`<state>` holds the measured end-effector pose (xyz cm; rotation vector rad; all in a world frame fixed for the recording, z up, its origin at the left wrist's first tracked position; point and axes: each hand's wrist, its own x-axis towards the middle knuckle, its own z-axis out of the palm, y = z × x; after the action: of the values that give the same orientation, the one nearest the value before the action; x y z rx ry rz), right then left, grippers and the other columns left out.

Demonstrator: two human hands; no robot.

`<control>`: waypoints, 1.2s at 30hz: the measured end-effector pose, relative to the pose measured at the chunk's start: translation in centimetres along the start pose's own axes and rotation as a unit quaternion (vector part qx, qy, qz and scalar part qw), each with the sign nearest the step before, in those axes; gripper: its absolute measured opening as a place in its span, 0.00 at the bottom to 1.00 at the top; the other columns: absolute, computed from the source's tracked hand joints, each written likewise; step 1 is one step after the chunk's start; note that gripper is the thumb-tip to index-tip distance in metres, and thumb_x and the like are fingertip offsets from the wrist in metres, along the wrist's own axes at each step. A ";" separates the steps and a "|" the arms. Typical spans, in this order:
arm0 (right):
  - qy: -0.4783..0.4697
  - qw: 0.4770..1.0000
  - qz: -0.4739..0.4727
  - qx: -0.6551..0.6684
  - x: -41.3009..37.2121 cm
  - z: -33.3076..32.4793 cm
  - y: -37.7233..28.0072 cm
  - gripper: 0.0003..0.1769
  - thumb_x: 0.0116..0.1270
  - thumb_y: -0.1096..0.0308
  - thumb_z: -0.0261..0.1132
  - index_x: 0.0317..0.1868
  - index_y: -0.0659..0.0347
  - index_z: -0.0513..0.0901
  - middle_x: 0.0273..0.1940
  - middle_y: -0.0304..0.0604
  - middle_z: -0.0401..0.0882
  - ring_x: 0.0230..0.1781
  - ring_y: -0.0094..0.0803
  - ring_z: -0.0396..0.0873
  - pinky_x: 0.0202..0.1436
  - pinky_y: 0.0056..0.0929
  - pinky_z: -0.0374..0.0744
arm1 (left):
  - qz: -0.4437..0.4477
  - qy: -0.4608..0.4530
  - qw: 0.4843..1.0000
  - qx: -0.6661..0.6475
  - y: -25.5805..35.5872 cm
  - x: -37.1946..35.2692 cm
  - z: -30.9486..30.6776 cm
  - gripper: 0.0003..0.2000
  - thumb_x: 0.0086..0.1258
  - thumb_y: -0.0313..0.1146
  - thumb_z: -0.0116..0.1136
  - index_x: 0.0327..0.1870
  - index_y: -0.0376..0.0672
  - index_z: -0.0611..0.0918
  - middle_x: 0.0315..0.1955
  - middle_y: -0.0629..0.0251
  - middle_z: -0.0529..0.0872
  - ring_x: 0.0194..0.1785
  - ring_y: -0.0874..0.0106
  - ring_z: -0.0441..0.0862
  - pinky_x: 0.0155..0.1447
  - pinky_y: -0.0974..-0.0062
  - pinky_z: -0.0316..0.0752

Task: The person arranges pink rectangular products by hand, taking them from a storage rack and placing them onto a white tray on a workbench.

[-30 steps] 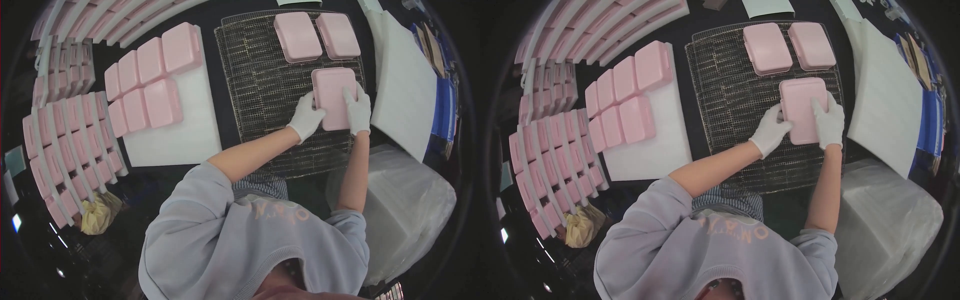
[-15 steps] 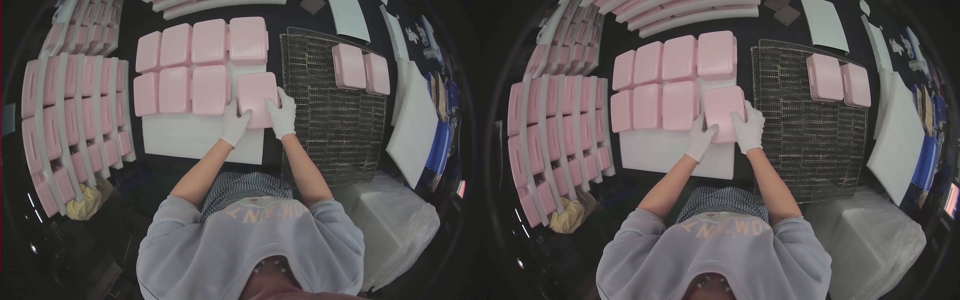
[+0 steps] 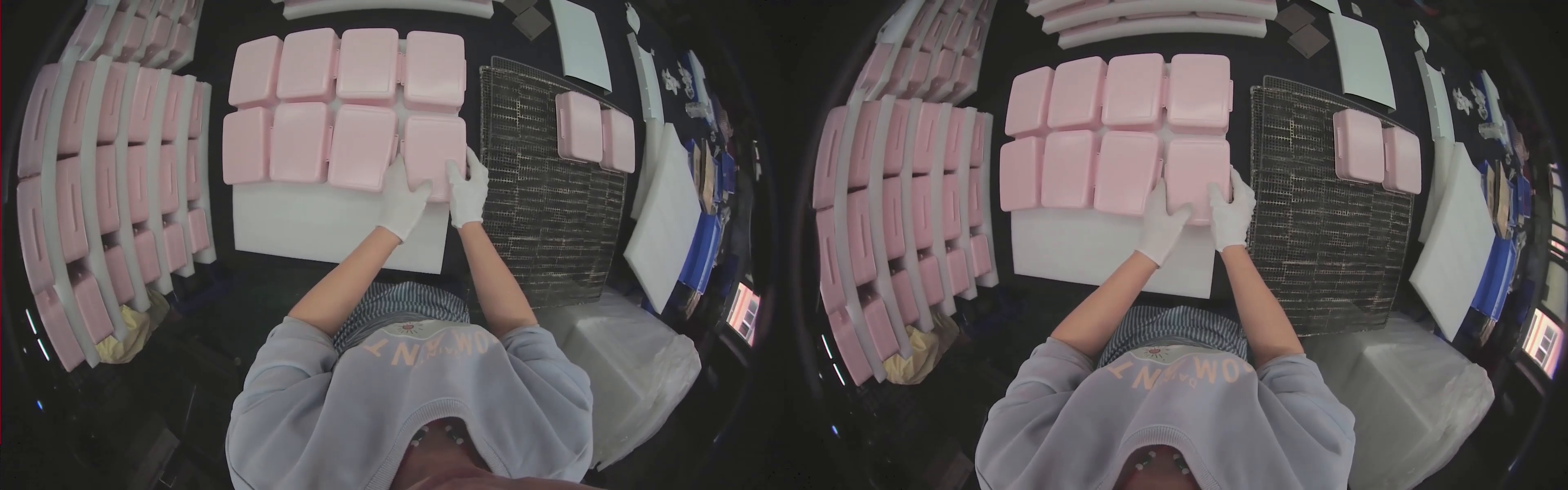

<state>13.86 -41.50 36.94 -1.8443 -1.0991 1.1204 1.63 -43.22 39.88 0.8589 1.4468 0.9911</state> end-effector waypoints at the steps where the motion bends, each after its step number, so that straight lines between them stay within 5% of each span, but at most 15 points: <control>1: 0.003 1.000 -0.007 -0.001 0.1 0.1 0.1 0.28 0.61 0.54 0.58 0.63 0.49 0.75 0.56 0.45 0.73 0.56 0.36 0.66 0.61 0.35 0.67 | 0.008 -0.003 1.000 -0.002 -0.3 0.2 0.1 0.24 0.55 0.21 0.48 0.57 0.35 0.71 0.51 0.52 0.79 0.56 0.60 0.75 0.62 0.66 0.70; 7: 0.025 0.994 -0.103 0.016 1.6 1.6 2.4 0.18 0.57 0.65 0.54 0.46 0.62 0.80 0.32 0.35 0.75 0.32 0.24 0.63 0.38 0.23 0.65 | 0.056 0.047 0.996 0.049 -1.1 0.3 1.3 0.28 0.53 0.21 0.50 0.60 0.35 0.69 0.54 0.51 0.76 0.59 0.57 0.72 0.66 0.63 0.66; 8: 0.031 0.994 -0.101 0.017 1.6 1.6 2.3 0.18 0.56 0.66 0.54 0.45 0.63 0.80 0.31 0.35 0.75 0.30 0.24 0.62 0.37 0.22 0.65 | 0.067 0.052 0.995 0.058 -1.4 0.1 1.5 0.27 0.52 0.21 0.50 0.60 0.35 0.69 0.53 0.50 0.77 0.58 0.57 0.72 0.65 0.62 0.66; 11: 0.061 0.992 -0.098 0.051 1.3 1.6 1.2 0.11 0.54 0.66 0.54 0.35 0.62 0.77 0.25 0.33 0.67 0.27 0.25 0.57 0.34 0.23 0.61 | 0.005 0.031 0.984 0.173 -2.4 -0.7 1.3 0.35 0.63 0.36 0.53 0.70 0.35 0.55 0.68 0.49 0.58 0.72 0.56 0.53 0.74 0.59 0.51; 14: 0.056 0.991 -0.108 0.055 1.3 0.7 0.7 0.07 0.54 0.66 0.55 0.28 0.61 0.73 0.23 0.33 0.61 0.25 0.26 0.53 0.30 0.26 0.56 | 0.125 0.133 0.927 0.328 -3.4 -1.2 -0.2 0.34 0.61 0.32 0.54 0.70 0.36 0.58 0.70 0.47 0.58 0.74 0.54 0.52 0.76 0.55 0.48; 17: 0.028 0.998 -0.004 0.062 1.0 -2.5 1.1 0.30 0.59 0.56 0.59 0.58 0.64 0.69 0.56 0.50 0.62 0.58 0.38 0.58 0.61 0.36 0.63 | 0.075 0.175 0.852 0.488 -3.9 -0.9 -2.1 0.35 0.53 0.26 0.50 0.69 0.44 0.64 0.70 0.54 0.61 0.74 0.53 0.53 0.69 0.53 0.57; 20: 0.152 0.986 -0.069 -0.017 4.4 -8.8 1.9 0.29 0.62 0.61 0.61 0.64 0.61 0.71 0.63 0.50 0.66 0.65 0.40 0.60 0.70 0.40 0.63 | 0.162 0.174 0.851 0.467 -1.2 -0.5 -0.1 0.31 0.57 0.30 0.52 0.67 0.35 0.66 0.67 0.44 0.62 0.71 0.49 0.57 0.71 0.50 0.54; 22: 0.261 0.953 -0.097 -0.122 7.8 -14.1 1.3 0.12 0.59 0.67 0.60 0.37 0.59 0.65 0.37 0.43 0.62 0.40 0.37 0.58 0.46 0.35 0.59 | 0.108 0.082 0.940 0.313 1.1 -0.5 4.2 0.32 0.59 0.31 0.48 0.68 0.35 0.63 0.68 0.48 0.62 0.72 0.53 0.57 0.75 0.55 0.51; 23: 0.289 0.940 -0.106 -0.147 9.9 -16.3 1.0 0.11 0.58 0.68 0.60 0.31 0.58 0.64 0.30 0.41 0.61 0.33 0.36 0.57 0.40 0.34 0.58 | 0.096 0.059 0.956 0.271 1.9 0.3 6.9 0.32 0.60 0.32 0.47 0.69 0.35 0.62 0.68 0.49 0.62 0.72 0.55 0.57 0.75 0.56 0.50; 26: 0.228 0.924 0.051 -0.302 15.9 -21.5 0.3 0.21 0.60 0.56 0.54 0.52 0.54 0.70 0.51 0.45 0.70 0.47 0.48 0.69 0.48 0.46 0.70 | 0.003 -0.091 0.988 0.123 2.6 4.4 16.3 0.32 0.67 0.33 0.50 0.71 0.36 0.57 0.68 0.46 0.63 0.70 0.56 0.62 0.73 0.63 0.58; 32: 0.051 0.932 0.155 -0.324 21.5 -25.6 0.5 0.40 0.60 0.42 0.46 0.68 0.56 0.60 0.60 0.54 0.70 0.60 0.54 0.67 0.56 0.47 0.70 | -0.128 -0.179 0.975 0.035 0.1 13.6 29.7 0.38 0.63 0.34 0.48 0.74 0.37 0.48 0.72 0.53 0.57 0.74 0.58 0.56 0.73 0.63 0.55; 36: 0.032 0.971 0.146 -0.185 20.5 -26.8 0.9 0.46 0.58 0.40 0.55 0.69 0.63 0.58 0.66 0.52 0.63 0.65 0.47 0.62 0.64 0.42 0.64 | -0.064 -0.107 0.992 0.000 1.1 12.0 31.7 0.19 0.55 0.28 0.47 0.50 0.41 0.69 0.47 0.56 0.72 0.47 0.62 0.70 0.46 0.67 0.70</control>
<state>44.10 -26.80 39.75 -2.3807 -1.0783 1.0589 31.82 -28.34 35.73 0.8336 1.3012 0.7785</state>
